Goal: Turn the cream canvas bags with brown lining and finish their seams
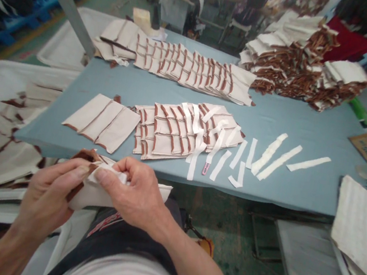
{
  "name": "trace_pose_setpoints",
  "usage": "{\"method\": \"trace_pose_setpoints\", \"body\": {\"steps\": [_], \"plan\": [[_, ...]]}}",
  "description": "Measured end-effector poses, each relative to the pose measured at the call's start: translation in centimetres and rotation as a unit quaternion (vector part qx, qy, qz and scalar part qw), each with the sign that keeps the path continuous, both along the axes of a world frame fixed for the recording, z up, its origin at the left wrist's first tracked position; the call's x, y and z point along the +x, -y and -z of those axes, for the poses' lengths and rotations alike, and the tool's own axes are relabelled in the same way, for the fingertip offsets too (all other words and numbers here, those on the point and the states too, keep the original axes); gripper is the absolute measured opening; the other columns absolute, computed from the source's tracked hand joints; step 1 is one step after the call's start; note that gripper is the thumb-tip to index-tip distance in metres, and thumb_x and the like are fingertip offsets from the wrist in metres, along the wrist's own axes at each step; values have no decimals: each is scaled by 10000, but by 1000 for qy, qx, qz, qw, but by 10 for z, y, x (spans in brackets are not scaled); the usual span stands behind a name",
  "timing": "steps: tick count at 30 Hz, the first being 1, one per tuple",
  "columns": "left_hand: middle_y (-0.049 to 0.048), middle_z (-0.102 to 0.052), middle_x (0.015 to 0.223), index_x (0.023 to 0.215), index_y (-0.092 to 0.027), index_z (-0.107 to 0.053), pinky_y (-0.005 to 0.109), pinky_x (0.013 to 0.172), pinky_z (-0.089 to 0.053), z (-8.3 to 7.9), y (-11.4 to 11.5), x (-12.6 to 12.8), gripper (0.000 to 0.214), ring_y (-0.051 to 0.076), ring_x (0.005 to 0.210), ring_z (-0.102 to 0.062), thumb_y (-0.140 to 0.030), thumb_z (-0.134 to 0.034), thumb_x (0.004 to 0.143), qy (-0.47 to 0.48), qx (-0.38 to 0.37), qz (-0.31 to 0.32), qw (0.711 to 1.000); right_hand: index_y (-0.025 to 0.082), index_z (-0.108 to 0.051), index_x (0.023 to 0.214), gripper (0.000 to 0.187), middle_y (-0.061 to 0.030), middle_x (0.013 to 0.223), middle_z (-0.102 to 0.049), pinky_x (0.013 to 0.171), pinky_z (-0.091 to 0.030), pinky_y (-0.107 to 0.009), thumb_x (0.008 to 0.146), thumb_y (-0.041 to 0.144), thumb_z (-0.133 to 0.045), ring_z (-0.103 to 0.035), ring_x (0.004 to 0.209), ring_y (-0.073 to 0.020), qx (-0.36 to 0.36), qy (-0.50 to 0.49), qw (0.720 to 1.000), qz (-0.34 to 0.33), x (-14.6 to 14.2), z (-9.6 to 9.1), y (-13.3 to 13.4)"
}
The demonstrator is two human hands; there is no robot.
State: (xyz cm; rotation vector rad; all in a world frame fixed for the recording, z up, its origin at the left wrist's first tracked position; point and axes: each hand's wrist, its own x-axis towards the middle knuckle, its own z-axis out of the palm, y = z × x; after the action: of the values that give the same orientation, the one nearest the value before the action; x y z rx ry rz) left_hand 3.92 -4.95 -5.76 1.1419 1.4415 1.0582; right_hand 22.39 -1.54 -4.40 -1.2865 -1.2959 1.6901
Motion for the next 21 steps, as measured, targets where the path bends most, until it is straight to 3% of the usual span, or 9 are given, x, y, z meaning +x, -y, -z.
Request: {"method": "trace_pose_setpoints", "body": {"steps": [3, 8, 12, 15, 21], "plan": [[37, -721, 716, 869, -199, -849, 276, 503, -461, 2, -5, -7, 393, 198, 586, -583, -521, -669, 1007, -8, 4, 32, 999, 238, -575, 797, 436, 64, 674, -495, 550, -314, -246, 890, 623, -757, -388, 626, -110, -19, -18, 1000, -10, 0, 0, -1], [66, -828, 854, 840, -224, -850, 291, 634, -597, 4, -12, -19, 220, 263, 743, -746, -419, -756, 882, -26, 11, 70, 997, 241, -574, 786, 432, 64, 675, -493, 554, -311, -255, 885, 626, -743, -396, 623, -114, -20, -10, 1000, -17, -1, 0, -1], [39, -802, 793, 868, -209, -833, 274, 557, -523, 1, -7, -14, 295, 218, 648, -662, -480, -731, 924, -17, 4, 70, 997, 242, -599, 789, 410, 46, 686, -549, 588, -326, -266, 926, 602, -737, -462, 653, -134, 34, 52, 998, -1, -1, 0, 1], [42, -807, 853, 888, -197, -804, 275, 622, -546, 0, -2, -7, 318, 215, 717, -680, -498, -719, 948, -2, 4, 45, 999, 243, -600, 792, 387, 47, 694, -565, 594, -314, -268, 953, 556, -760, -487, 655, -134, 50, 72, 996, -8, 0, 0, 2], [8, -767, 779, 798, -214, -756, 247, 573, -488, 6, -5, -5, 241, 169, 634, -628, -441, -797, 869, -17, 23, 25, 999, 245, -603, 788, 399, 51, 691, -556, 614, -326, -279, 963, 565, -761, -482, 656, -138, 55, 95, 994, -11, 1, -1, 1]]}}
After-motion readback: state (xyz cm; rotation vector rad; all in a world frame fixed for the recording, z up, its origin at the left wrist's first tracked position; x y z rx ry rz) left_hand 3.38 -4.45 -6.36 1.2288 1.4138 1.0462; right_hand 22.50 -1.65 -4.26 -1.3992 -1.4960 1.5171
